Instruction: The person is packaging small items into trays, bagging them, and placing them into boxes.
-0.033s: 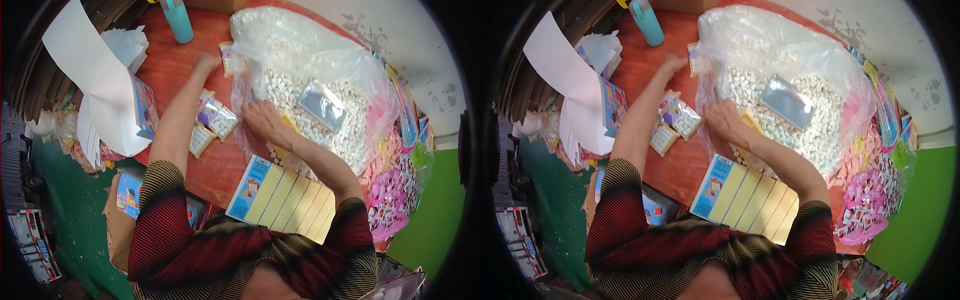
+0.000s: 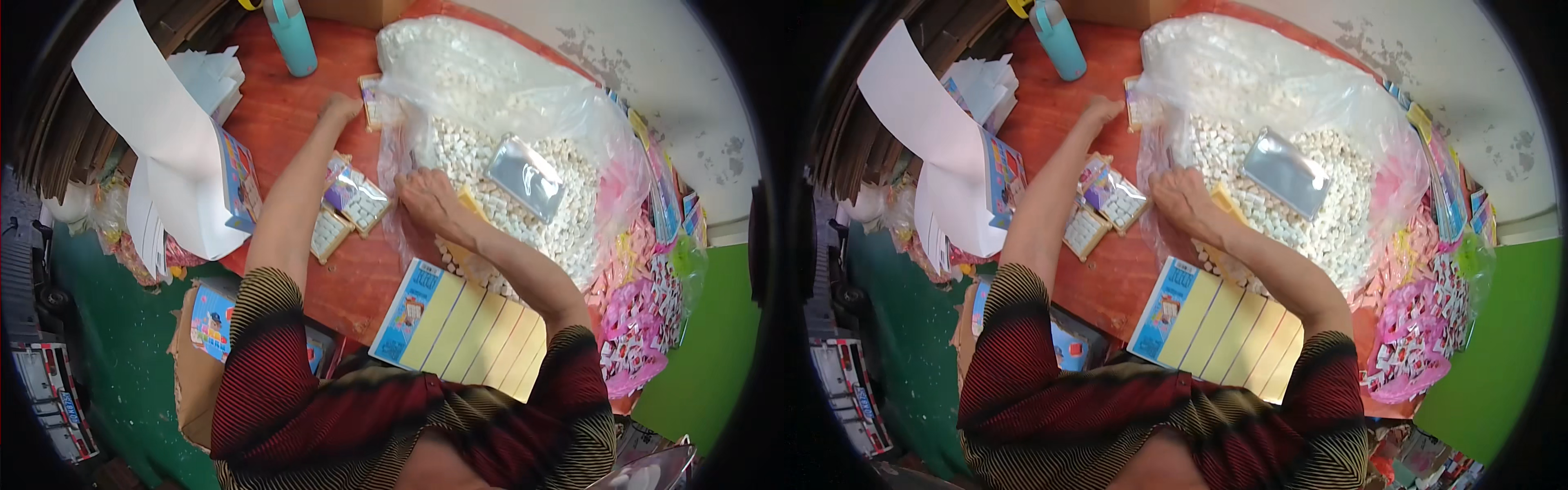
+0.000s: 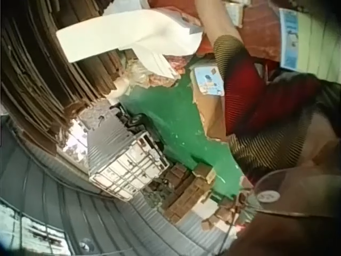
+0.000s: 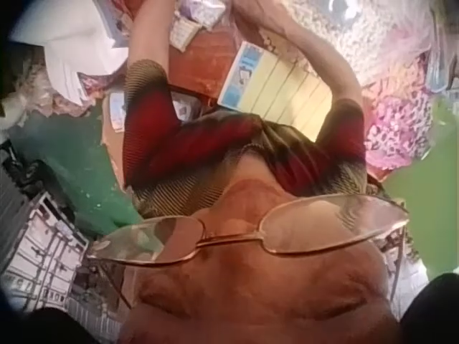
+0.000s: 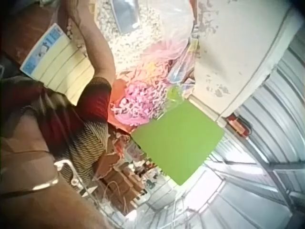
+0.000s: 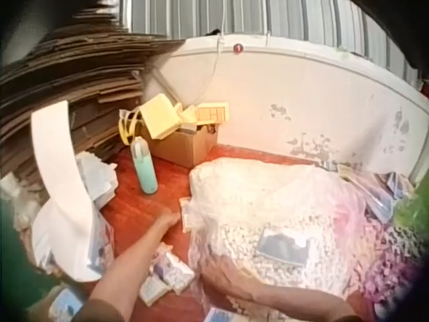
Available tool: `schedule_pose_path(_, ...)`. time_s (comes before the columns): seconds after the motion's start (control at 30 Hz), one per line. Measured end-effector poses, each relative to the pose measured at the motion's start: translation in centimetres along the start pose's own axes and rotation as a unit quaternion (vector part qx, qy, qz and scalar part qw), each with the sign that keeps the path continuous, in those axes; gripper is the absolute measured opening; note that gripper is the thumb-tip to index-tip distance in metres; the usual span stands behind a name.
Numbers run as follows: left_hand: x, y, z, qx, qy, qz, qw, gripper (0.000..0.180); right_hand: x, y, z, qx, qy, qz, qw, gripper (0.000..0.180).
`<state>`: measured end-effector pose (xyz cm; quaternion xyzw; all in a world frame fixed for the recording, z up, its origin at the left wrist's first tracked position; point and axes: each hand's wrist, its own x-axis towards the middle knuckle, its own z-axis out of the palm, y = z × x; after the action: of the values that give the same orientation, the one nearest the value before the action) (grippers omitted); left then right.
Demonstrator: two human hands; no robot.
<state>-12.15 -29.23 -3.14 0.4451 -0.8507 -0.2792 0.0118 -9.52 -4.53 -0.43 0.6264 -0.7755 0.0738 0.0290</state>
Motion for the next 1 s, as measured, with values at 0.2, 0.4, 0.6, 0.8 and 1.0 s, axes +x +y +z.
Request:
schedule_pose_path(0.2, -2.8, 3.8, 0.0, -0.123, 0.083, -0.02, 0.989, 0.032, -1.1, 0.0, -0.5, 0.002, 0.005, 0.033, 0.999, 0.008)
schedule_pose_path(0.4, 0.7, 3.2, 1.6, -0.013, 0.156, 0.167, 0.974, 0.04, -2.3, -1.4, -4.1, 0.062, 0.04, 0.013, 0.997, 0.009)
schedule_pose_path(0.6, -1.4, 5.3, -0.9, 0.15, -0.023, 0.233, 0.961, 0.056, -4.7, 3.3, -7.1, -0.062, 0.079, 0.122, 0.987, 0.009)
schedule_pose_path(0.8, -2.4, 4.3, -3.1, 0.187, -0.048, 0.121, 0.974, 0.065, -1.3, 0.9, -7.8, 0.005, 0.087, 0.103, 0.991, 0.011)
schedule_pose_path(1.0, -3.5, 3.8, -3.9, 0.144, -0.056, 0.007, 0.988, 0.062, 4.0, 2.1, -1.7, 0.078, 0.061, 0.098, 0.99, 0.012)
